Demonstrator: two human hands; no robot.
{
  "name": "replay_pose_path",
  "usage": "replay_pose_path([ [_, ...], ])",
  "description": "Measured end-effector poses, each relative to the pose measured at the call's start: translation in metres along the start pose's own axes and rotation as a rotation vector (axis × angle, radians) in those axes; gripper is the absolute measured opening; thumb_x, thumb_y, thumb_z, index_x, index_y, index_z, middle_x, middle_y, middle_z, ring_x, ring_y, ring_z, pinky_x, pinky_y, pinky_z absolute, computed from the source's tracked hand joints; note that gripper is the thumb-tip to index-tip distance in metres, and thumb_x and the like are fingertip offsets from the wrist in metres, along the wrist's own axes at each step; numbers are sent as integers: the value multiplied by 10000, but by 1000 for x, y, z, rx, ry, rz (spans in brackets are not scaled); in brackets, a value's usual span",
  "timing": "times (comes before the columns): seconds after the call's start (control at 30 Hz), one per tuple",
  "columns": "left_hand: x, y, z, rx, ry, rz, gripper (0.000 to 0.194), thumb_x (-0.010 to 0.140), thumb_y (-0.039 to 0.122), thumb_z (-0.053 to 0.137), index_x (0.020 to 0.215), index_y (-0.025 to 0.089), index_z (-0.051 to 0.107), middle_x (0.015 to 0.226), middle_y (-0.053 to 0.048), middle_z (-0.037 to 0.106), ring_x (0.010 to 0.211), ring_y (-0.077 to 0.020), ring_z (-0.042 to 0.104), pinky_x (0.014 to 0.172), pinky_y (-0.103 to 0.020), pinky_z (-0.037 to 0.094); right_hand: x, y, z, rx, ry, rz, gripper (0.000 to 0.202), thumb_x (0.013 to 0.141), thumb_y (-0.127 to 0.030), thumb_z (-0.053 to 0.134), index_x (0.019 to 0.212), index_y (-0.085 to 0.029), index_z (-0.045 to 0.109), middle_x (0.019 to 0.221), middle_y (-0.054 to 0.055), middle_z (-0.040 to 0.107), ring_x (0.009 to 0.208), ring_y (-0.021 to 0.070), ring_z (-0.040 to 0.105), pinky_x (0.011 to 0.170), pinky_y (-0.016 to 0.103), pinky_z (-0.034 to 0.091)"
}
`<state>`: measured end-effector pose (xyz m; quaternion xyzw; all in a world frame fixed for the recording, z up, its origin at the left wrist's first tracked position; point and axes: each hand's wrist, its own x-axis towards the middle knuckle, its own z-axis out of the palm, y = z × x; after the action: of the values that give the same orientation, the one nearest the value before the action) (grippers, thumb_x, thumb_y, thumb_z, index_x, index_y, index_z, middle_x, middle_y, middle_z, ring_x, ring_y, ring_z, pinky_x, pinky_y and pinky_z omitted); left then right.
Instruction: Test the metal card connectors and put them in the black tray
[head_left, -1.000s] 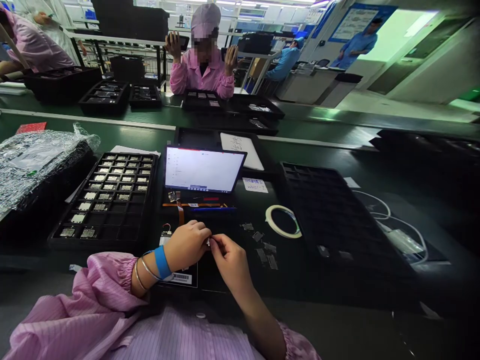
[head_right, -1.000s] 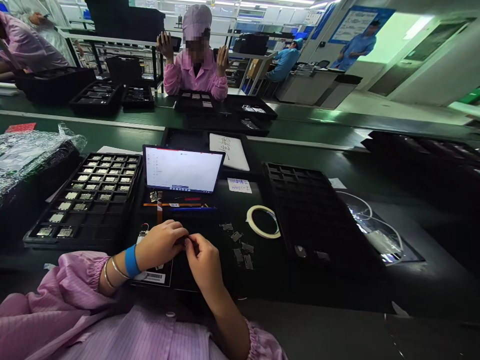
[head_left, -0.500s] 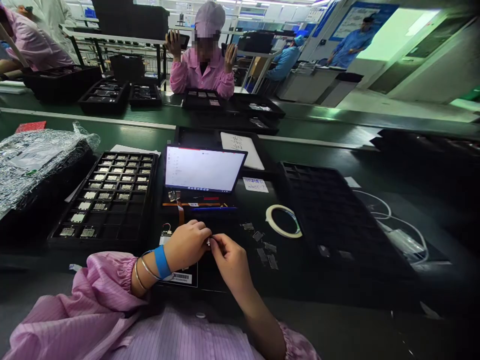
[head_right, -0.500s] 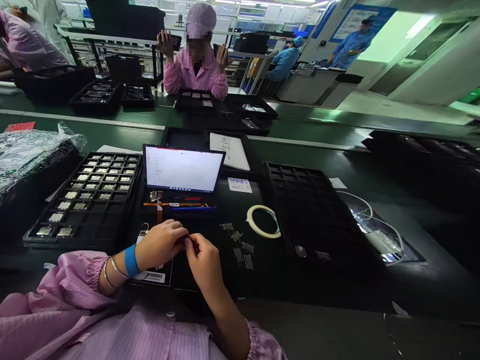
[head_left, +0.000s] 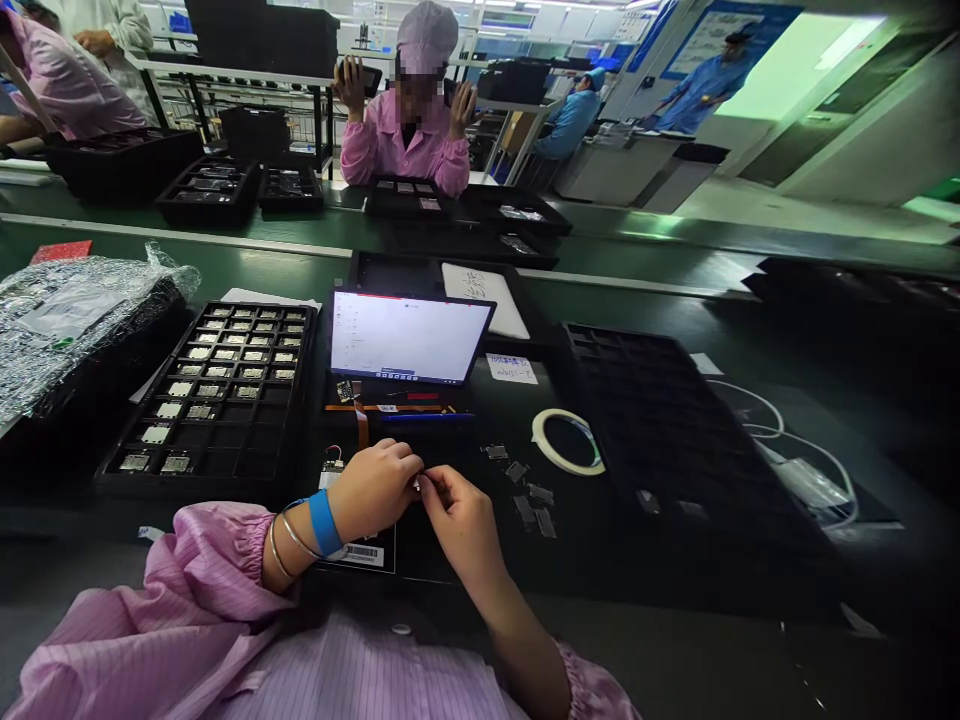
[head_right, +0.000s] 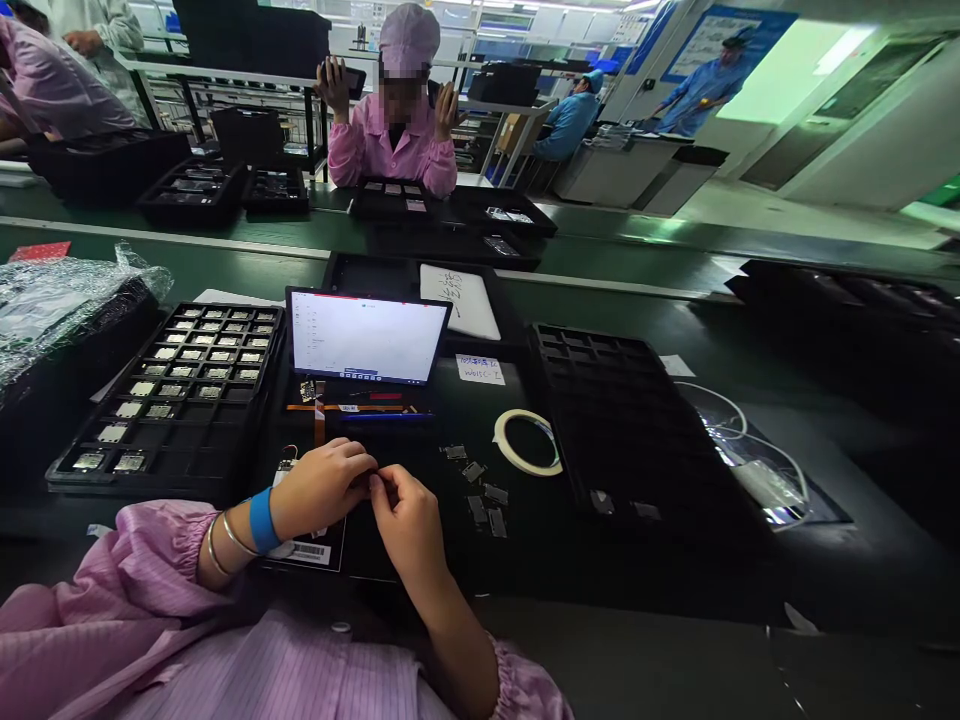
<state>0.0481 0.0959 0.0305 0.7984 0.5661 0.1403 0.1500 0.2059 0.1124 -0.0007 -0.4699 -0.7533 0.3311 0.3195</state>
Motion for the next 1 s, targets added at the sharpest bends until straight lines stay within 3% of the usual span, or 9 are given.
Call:
replay_pose_path([
  [0.57, -1, 0, -1, 0, -1, 3, 86, 893, 199, 609, 948, 153, 657, 969, -76, 656, 943, -234, 587, 835, -347, 511, 1, 0, -4, -13, 30, -23, 192, 930, -320, 502, 807, -215, 607, 710, 33, 690, 601, 183, 653, 567, 286, 508],
  [0.67, -1, -1, 0, 0, 2, 15, 107, 868, 228, 661, 945, 154, 657, 974, -72, 659, 938, -236, 589, 829, -348, 512, 21, -15, -21, -191, 114, -156, 158, 931, -284, 495, 908, -203, 629, 799, 65, 714, 698, 214, 676, 664, 330, 532],
  [0.77, -1, -3, 1, -2, 12, 18, 157, 839, 252, 709, 956, 160, 660, 975, -69, 659, 945, -243, 588, 827, -355, 513, 58, -37, -35, -393, 165, -381, 222, 955, -258, 474, 1081, -176, 636, 942, 111, 725, 921, 268, 674, 845, 399, 525],
  [0.83, -1, -4, 2, -3, 17, 20, 182, 832, 258, 720, 975, 162, 662, 980, -69, 661, 951, -246, 590, 830, -359, 513, 86, -45, -35, -500, 155, -521, 329, 954, -226, 476, 1257, -144, 575, 1180, 151, 687, 1219, 313, 562, 1012, 456, 450],
  [0.9, 0, -5, 2, -3, 17, 26, 198, 832, 266, 721, 992, 165, 665, 990, -69, 665, 958, -246, 594, 833, -356, 514, 108, -42, -27, -617, 120, -586, 489, 948, -184, 475, 1430, -120, 428, 1415, 156, 551, 1430, 342, 329, 1111, 529, 337],
  [1.0, 0, -5, 0, 2, 10, 33, 197, 835, 278, 717, 991, 168, 669, 992, -68, 671, 960, -241, 603, 828, -348, 518, 125, -24, -9, -741, 61, -612, 620, 940, -172, 488, 1522, -120, 282, 1536, 129, 417, 1489, 363, 172, 1168, 597, 193],
])
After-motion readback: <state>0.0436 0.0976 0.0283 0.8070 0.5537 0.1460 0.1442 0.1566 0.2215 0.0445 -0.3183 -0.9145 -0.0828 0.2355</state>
